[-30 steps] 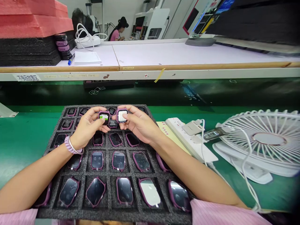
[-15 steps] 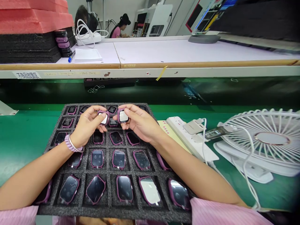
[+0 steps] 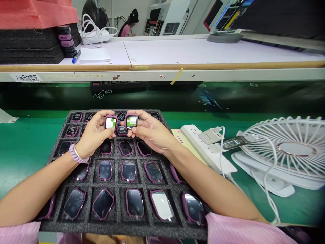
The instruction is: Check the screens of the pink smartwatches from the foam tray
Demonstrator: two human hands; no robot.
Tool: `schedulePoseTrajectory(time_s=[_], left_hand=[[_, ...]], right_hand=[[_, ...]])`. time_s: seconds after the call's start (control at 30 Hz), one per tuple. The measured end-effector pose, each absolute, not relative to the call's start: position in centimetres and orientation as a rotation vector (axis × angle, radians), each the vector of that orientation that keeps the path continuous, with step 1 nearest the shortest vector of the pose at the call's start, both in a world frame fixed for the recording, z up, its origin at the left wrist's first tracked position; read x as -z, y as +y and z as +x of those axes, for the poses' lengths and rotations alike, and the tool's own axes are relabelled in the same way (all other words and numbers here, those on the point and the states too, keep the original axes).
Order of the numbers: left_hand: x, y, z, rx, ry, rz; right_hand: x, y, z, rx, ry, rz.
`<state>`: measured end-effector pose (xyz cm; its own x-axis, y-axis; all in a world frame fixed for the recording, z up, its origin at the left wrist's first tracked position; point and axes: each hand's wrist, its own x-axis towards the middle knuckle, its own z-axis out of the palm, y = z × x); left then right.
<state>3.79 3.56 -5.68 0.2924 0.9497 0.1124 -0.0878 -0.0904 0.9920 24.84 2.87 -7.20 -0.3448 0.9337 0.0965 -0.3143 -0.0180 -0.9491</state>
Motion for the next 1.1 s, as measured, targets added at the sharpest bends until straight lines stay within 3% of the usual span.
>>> schedulePoseTrajectory(time_s=[1.1], left_hand=[[5.97, 3.56, 3.85, -1.102, 0.914, 1.399]], right_hand=[[7.29, 2.96, 24.67, -1.557, -1.173, -0.752]])
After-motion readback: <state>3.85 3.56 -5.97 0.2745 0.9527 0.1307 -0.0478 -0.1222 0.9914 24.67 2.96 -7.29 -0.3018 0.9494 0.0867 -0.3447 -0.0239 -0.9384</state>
